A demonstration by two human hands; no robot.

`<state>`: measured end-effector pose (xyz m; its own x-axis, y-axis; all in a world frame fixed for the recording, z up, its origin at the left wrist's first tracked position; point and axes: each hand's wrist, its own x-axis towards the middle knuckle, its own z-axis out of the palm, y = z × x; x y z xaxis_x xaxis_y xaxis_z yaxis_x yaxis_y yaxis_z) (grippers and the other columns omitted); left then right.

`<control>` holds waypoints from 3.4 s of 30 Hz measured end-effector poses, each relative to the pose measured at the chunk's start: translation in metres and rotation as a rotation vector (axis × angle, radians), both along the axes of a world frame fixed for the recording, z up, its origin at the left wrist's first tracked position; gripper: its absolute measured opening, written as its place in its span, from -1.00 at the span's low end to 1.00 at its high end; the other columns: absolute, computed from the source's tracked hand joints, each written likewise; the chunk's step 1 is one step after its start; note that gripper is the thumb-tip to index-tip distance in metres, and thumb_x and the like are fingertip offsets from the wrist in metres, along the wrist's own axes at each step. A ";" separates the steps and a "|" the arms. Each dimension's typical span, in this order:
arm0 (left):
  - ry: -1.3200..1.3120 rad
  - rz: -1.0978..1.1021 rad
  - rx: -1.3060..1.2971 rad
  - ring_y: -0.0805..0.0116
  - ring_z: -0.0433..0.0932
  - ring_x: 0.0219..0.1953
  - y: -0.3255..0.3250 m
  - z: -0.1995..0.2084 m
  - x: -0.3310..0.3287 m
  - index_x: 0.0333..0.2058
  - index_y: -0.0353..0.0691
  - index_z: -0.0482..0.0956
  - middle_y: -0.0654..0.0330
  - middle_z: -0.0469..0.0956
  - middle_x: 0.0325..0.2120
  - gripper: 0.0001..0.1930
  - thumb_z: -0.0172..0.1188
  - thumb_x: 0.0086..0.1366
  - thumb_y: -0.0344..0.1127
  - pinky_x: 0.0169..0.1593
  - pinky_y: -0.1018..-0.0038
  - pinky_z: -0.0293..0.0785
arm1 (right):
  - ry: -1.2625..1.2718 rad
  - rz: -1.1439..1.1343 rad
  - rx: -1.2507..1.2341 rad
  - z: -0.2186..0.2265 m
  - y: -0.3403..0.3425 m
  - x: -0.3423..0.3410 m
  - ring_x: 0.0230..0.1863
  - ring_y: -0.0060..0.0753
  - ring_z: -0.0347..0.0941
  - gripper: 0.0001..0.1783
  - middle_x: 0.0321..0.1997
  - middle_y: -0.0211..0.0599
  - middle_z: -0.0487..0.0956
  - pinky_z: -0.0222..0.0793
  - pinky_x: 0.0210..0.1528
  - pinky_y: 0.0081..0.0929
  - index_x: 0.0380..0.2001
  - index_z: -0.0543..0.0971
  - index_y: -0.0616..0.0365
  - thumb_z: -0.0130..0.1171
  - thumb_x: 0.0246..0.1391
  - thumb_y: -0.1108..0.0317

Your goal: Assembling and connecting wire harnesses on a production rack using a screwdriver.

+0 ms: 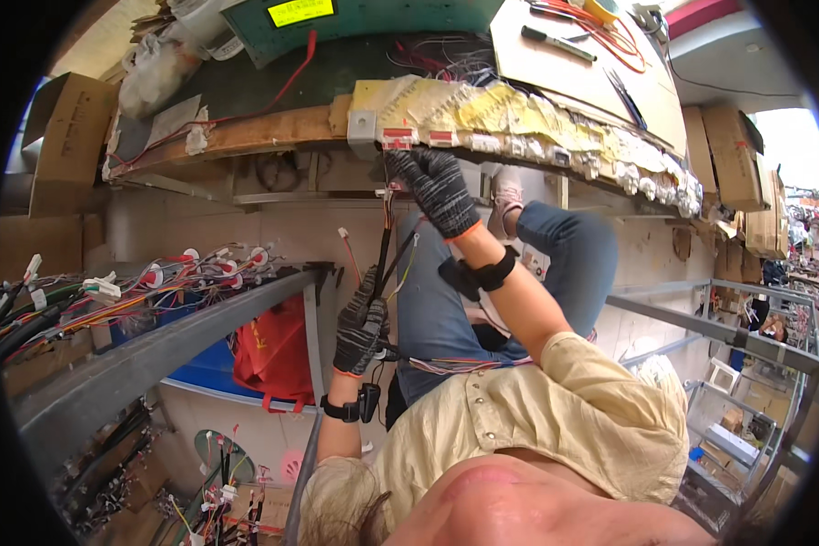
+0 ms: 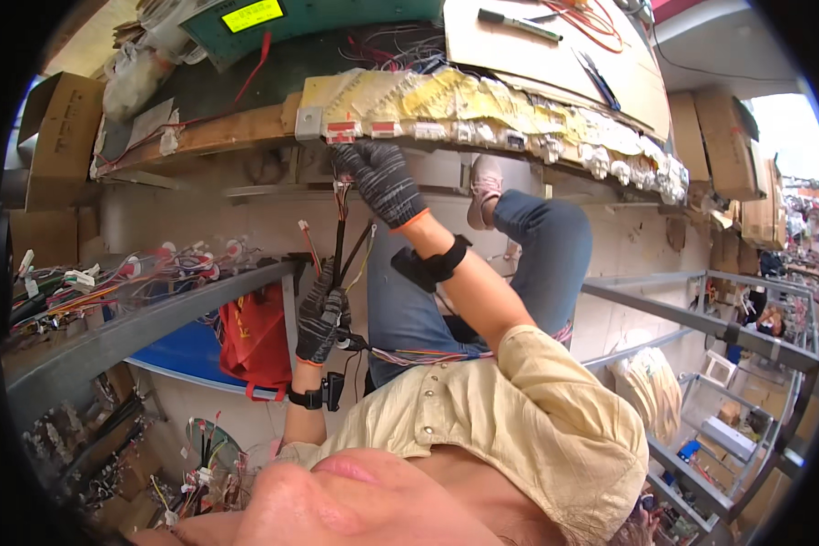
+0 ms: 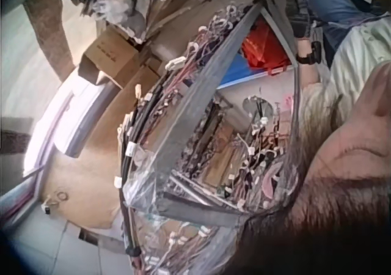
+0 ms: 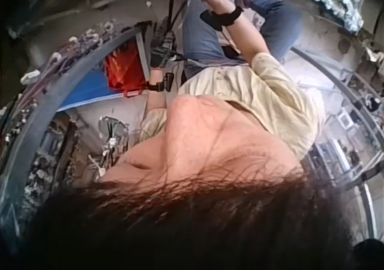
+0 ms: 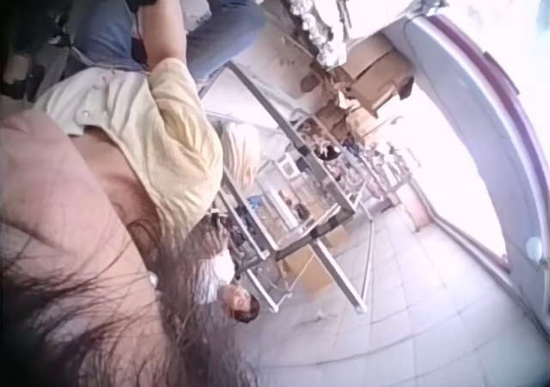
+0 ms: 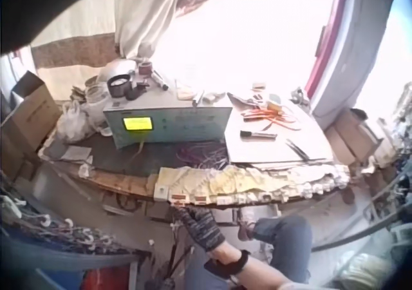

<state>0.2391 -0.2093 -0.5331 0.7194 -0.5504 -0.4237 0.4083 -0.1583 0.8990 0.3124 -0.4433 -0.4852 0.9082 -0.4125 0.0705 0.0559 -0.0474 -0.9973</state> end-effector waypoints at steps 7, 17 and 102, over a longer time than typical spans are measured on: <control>0.087 -0.004 -0.185 0.68 0.19 -0.64 -0.011 -0.008 -0.005 0.15 -0.11 0.25 0.44 0.27 -0.62 -0.47 -0.15 0.19 -0.63 -0.58 0.68 0.19 | 0.205 0.042 -0.794 -0.004 -0.013 -0.045 -0.12 -0.13 0.41 -0.70 -0.18 -0.09 0.51 0.34 -0.11 -0.31 -0.20 0.53 0.15 0.14 -0.01 0.28; 0.172 0.018 -0.294 0.68 0.17 -0.70 -0.040 0.001 0.002 0.16 -0.12 0.23 0.42 0.25 -0.67 -0.52 -0.10 0.24 -0.52 -0.63 0.68 0.14 | -0.071 -0.171 0.180 0.005 -0.001 -0.043 -0.37 -0.58 0.49 -0.80 -0.44 -0.29 0.59 0.40 -0.32 -0.61 -0.28 0.54 0.27 0.12 0.04 0.39; 0.397 -0.032 -0.345 0.58 0.27 -0.80 -0.153 0.011 -0.019 -0.34 -0.28 0.48 0.33 0.34 -0.77 -0.74 -0.02 0.29 -0.17 -0.74 0.64 0.16 | -0.025 -0.359 0.111 0.004 -0.054 -0.090 -0.57 -0.62 0.34 -0.75 -0.59 -0.34 0.50 0.29 -0.47 -0.58 -0.36 0.54 0.27 -0.05 0.16 0.31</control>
